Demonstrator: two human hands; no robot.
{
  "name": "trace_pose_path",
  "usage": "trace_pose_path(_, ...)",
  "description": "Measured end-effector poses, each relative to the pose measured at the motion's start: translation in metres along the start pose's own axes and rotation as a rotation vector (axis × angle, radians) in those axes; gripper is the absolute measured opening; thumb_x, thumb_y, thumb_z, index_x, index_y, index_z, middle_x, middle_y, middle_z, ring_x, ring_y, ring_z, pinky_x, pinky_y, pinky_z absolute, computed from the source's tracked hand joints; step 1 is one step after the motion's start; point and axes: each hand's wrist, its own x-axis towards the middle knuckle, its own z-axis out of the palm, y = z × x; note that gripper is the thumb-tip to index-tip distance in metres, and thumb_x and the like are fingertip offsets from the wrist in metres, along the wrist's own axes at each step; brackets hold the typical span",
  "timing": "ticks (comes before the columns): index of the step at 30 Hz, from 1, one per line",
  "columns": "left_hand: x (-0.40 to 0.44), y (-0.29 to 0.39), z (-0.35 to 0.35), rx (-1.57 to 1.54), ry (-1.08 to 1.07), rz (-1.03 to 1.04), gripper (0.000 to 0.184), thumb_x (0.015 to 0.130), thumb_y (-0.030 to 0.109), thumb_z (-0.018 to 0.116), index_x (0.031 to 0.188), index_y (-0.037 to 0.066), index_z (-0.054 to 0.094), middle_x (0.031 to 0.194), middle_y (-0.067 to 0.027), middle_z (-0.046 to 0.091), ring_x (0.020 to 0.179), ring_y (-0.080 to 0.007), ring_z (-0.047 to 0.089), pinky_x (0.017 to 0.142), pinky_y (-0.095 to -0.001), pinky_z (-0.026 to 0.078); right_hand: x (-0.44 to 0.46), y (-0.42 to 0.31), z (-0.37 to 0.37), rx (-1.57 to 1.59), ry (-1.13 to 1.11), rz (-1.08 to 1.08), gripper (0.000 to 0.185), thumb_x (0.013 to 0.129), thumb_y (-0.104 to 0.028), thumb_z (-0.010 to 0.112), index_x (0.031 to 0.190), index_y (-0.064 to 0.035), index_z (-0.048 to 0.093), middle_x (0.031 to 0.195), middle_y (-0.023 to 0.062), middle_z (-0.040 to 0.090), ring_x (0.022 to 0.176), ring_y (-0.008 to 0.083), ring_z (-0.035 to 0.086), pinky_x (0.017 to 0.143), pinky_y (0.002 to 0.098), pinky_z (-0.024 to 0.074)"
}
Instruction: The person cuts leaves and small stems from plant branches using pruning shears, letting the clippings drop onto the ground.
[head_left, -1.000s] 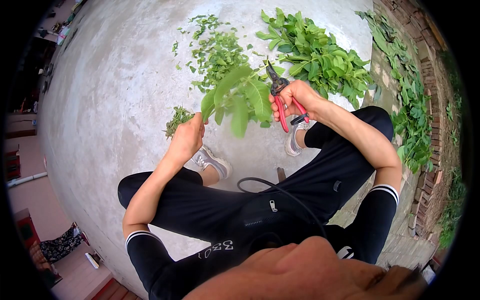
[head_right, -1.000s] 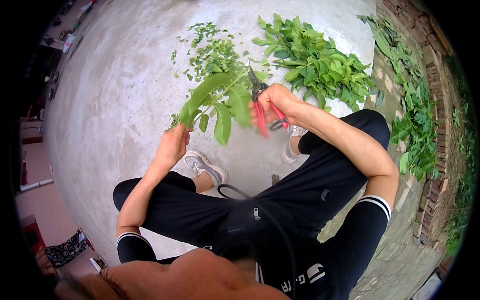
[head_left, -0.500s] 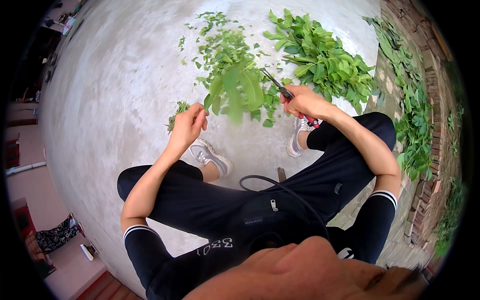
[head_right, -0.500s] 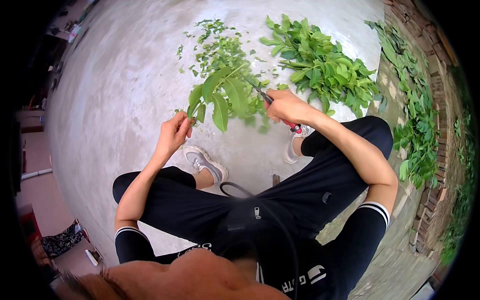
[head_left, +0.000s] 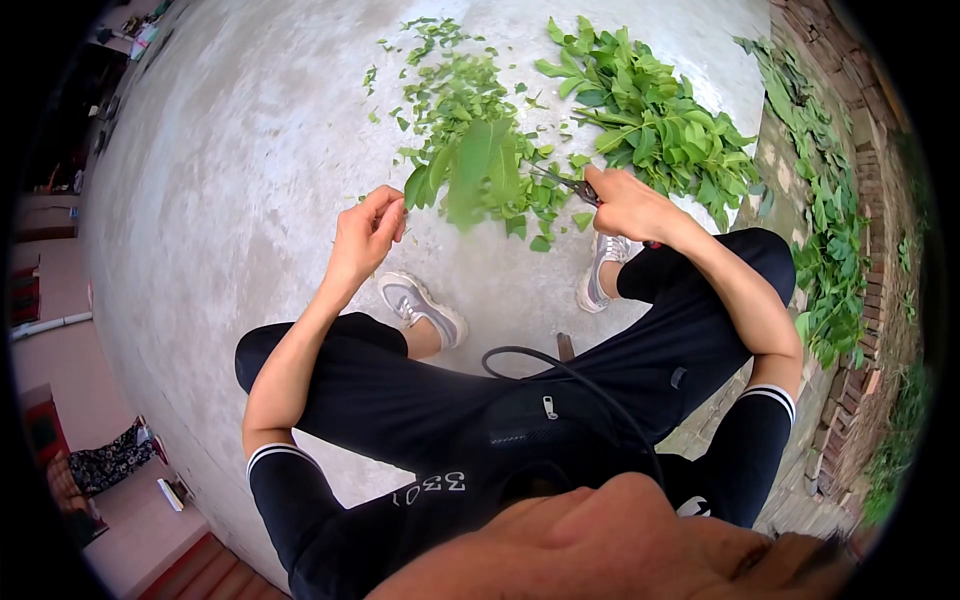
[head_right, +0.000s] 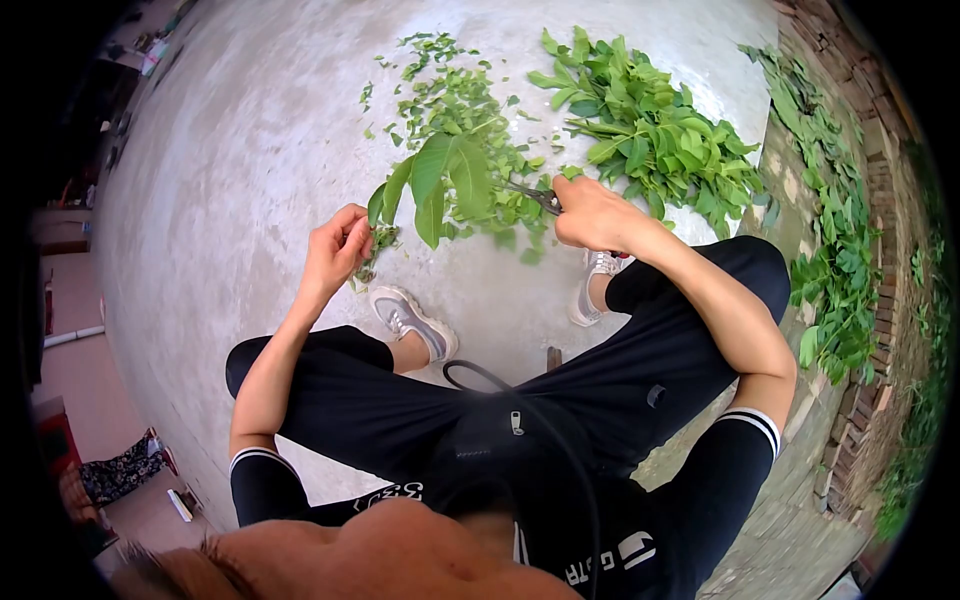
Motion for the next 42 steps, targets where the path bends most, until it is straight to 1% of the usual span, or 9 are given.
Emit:
trace_pose_path(3, 0.0, 0.006, -0.001, 0.022, 0.012, 0.018, 0.013, 0.102, 0.011, 0.053, 0.096, 0.002, 0.06, 0.062, 0.0019, 0.052, 0.058, -0.004, 0.045, 0.053, -0.0228, 0.037, -0.004, -0.014, -0.001, -0.028, -0.058, 0.084, 0.049, 0.068, -0.009, 0.053, 0.111, 0.0137, 0.049, 0.111, 0.0374, 0.056, 0.106, 0.051, 0.056, 0.085, 0.052, 0.0471)
trace_pose_path(6, -0.002, 0.01, 0.003, 0.05, -0.019, 0.02, 0.013, 0.102, 0.011, 0.053, 0.096, 0.002, 0.06, 0.062, 0.0019, 0.052, 0.057, -0.0038, 0.044, 0.053, -0.0228, 0.036, 0.006, -0.009, 0.008, -0.018, -0.14, 0.091, 0.053, 0.068, -0.01, 0.053, 0.114, 0.015, 0.047, 0.117, 0.0393, 0.051, 0.111, 0.0525, 0.052, 0.09, 0.0534, 0.0459)
trace_pose_path(12, -0.006, 0.01, 0.01, -0.092, -0.134, -0.027, 0.016, 0.103, 0.014, 0.051, 0.095, 0.003, 0.06, 0.062, 0.0034, 0.051, 0.054, -0.0027, 0.04, 0.049, -0.0215, 0.033, 0.011, -0.014, 0.018, 0.044, -0.027, 0.113, 0.05, 0.067, -0.01, 0.053, 0.108, 0.0163, 0.048, 0.108, 0.0401, 0.055, 0.099, 0.053, 0.058, 0.083, 0.0529, 0.0482)
trace_pose_path(18, -0.005, 0.005, 0.01, -0.478, -0.28, -0.267, 0.021, 0.105, 0.018, 0.048, 0.094, 0.004, 0.057, 0.062, 0.0038, 0.045, 0.048, -0.0028, 0.03, 0.044, -0.0209, 0.025, 0.018, -0.006, 0.022, 0.121, -0.029, -0.018, 0.04, 0.067, -0.009, 0.053, 0.099, 0.0143, 0.05, 0.08, 0.0354, 0.06, 0.081, 0.0513, 0.062, 0.069, 0.0521, 0.0491)
trace_pose_path(27, -0.002, 0.008, 0.007, -0.691, -0.329, -0.385, 0.022, 0.105, 0.021, 0.05, 0.092, 0.005, 0.056, 0.061, 0.0055, 0.04, 0.047, -0.0033, 0.025, 0.042, -0.0214, 0.021, 0.008, -0.013, 0.022, -0.226, 0.286, -0.274, 0.018, 0.067, -0.009, 0.054, 0.064, 0.0075, 0.059, 0.076, 0.0345, 0.061, 0.076, 0.0517, 0.061, 0.07, 0.0541, 0.0501)
trace_pose_path(30, -0.001, 0.01, 0.003, -0.736, -0.284, -0.397, 0.022, 0.105, 0.021, 0.05, 0.092, 0.005, 0.056, 0.061, 0.0057, 0.039, 0.047, -0.0036, 0.024, 0.042, -0.0214, 0.022, 0.01, -0.011, 0.026, -0.137, 0.355, -0.162, 0.018, 0.067, -0.01, 0.055, 0.061, 0.0058, 0.058, 0.07, 0.0333, 0.06, 0.073, 0.0523, 0.06, 0.07, 0.054, 0.0508)
trace_pose_path(36, -0.002, 0.009, 0.0, -0.669, -0.296, -0.35, 0.023, 0.105, 0.022, 0.051, 0.091, 0.005, 0.057, 0.061, 0.0055, 0.041, 0.047, -0.0032, 0.026, 0.041, -0.0215, 0.023, 0.01, -0.013, 0.022, -0.067, 0.318, -0.138, 0.018, 0.065, -0.002, 0.052, 0.08, 0.0078, 0.054, 0.071, 0.0331, 0.057, 0.076, 0.0523, 0.057, 0.071, 0.056, 0.0463)
trace_pose_path(39, -0.004, 0.009, 0.004, -0.654, -0.346, -0.349, 0.024, 0.105, 0.023, 0.052, 0.09, 0.005, 0.057, 0.061, 0.0052, 0.043, 0.047, -0.0028, 0.027, 0.042, -0.0215, 0.023, 0.017, -0.002, 0.039, -0.124, 0.526, -0.292, 0.025, 0.065, 0.0, 0.052, 0.089, 0.0075, 0.049, 0.074, 0.0336, 0.056, 0.079, 0.0527, 0.055, 0.073, 0.0554, 0.0453)
trace_pose_path(42, -0.007, 0.006, 0.013, -0.586, -0.356, -0.347, 0.023, 0.105, 0.023, 0.051, 0.092, 0.005, 0.057, 0.06, 0.0048, 0.042, 0.046, -0.0033, 0.028, 0.041, -0.0218, 0.021, 0.018, 0.001, 0.042, -0.07, 0.503, -0.304, 0.027, 0.065, 0.0, 0.052, 0.091, 0.0078, 0.047, 0.076, 0.0334, 0.055, 0.081, 0.0525, 0.054, 0.074, 0.0543, 0.0451)
